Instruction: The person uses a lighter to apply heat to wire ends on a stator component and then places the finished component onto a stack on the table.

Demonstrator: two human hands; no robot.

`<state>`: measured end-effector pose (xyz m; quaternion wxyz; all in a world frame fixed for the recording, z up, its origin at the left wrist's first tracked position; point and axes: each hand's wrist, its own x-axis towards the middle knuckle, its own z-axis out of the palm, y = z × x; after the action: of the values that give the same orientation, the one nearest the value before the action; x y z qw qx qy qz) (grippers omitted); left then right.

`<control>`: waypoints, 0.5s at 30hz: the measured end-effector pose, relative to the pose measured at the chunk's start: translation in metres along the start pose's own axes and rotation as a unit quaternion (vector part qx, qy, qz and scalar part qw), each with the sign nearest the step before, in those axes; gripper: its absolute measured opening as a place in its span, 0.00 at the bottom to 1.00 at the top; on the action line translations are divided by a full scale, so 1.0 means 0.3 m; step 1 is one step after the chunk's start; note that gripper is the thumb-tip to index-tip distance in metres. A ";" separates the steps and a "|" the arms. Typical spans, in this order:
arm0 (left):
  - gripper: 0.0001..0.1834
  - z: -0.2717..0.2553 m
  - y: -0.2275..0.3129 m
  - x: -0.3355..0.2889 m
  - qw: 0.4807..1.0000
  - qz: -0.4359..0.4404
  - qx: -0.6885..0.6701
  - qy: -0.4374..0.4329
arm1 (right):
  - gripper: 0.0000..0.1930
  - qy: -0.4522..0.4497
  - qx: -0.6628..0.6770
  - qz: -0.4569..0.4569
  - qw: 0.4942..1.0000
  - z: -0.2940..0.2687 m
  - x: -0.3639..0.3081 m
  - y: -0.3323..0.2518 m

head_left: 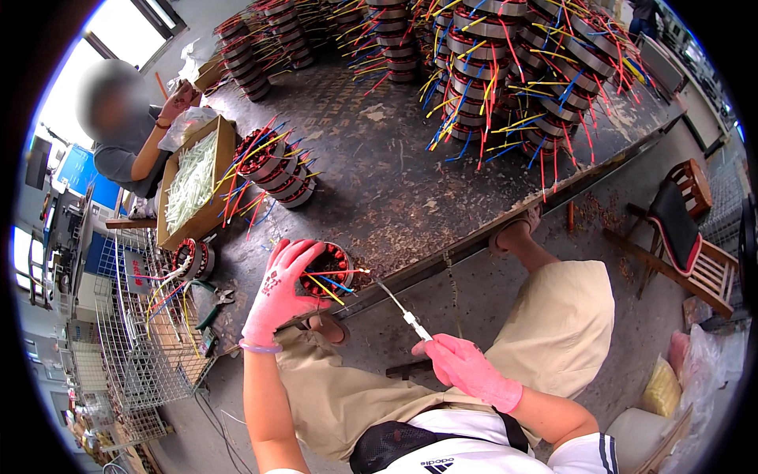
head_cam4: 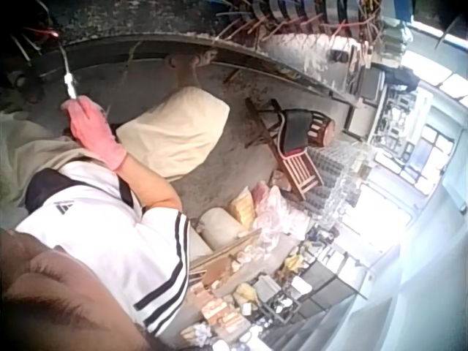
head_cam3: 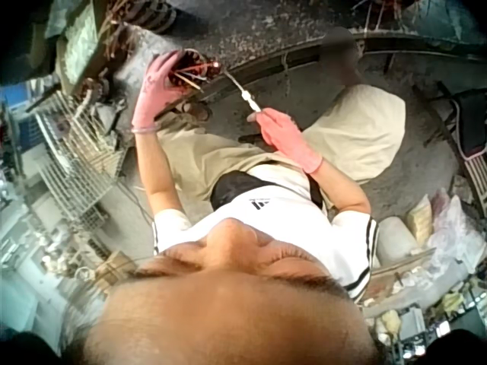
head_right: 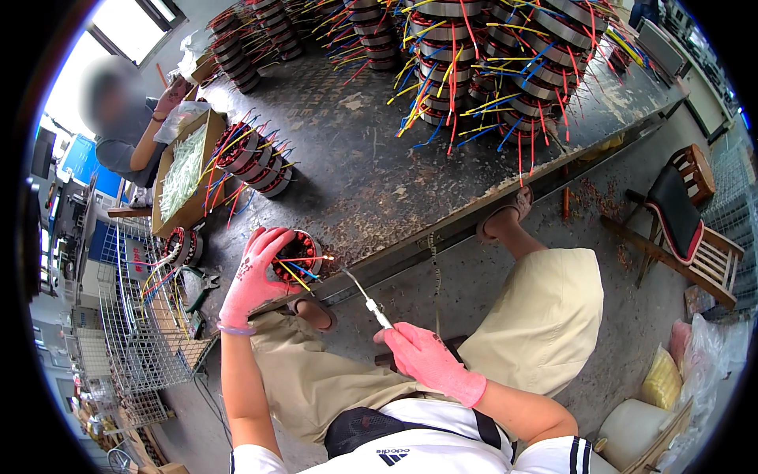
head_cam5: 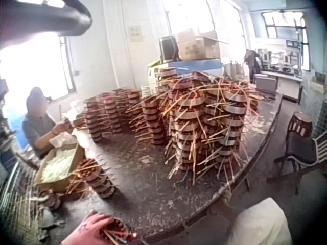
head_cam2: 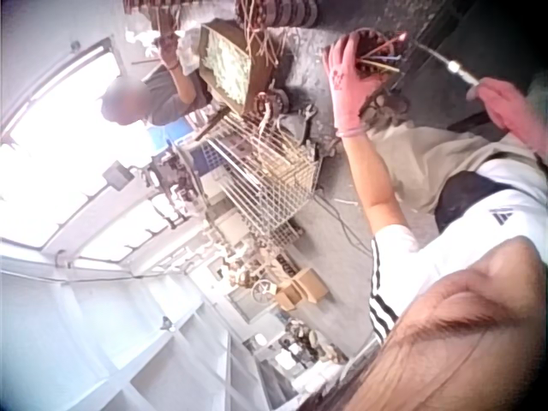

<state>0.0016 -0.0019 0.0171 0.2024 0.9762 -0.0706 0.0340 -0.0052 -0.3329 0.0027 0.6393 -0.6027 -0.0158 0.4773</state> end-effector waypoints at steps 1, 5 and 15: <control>0.50 0.000 -0.002 -0.002 1.000 0.001 0.002 0.000 | 0.15 0.001 -0.002 0.004 1.000 0.001 -0.001 -0.006; 0.50 -0.005 0.005 -0.002 1.000 -0.001 0.003 0.001 | 0.15 0.004 -0.007 0.002 1.000 0.001 -0.004 -0.012; 0.50 -0.008 0.010 -0.002 1.000 0.001 0.005 -0.001 | 0.14 -0.002 0.004 0.012 1.000 0.002 -0.002 -0.019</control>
<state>0.0003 -0.0036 0.0206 0.1976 0.9771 -0.0715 0.0337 -0.0026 -0.3318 0.0078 0.6360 -0.5995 -0.0081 0.4858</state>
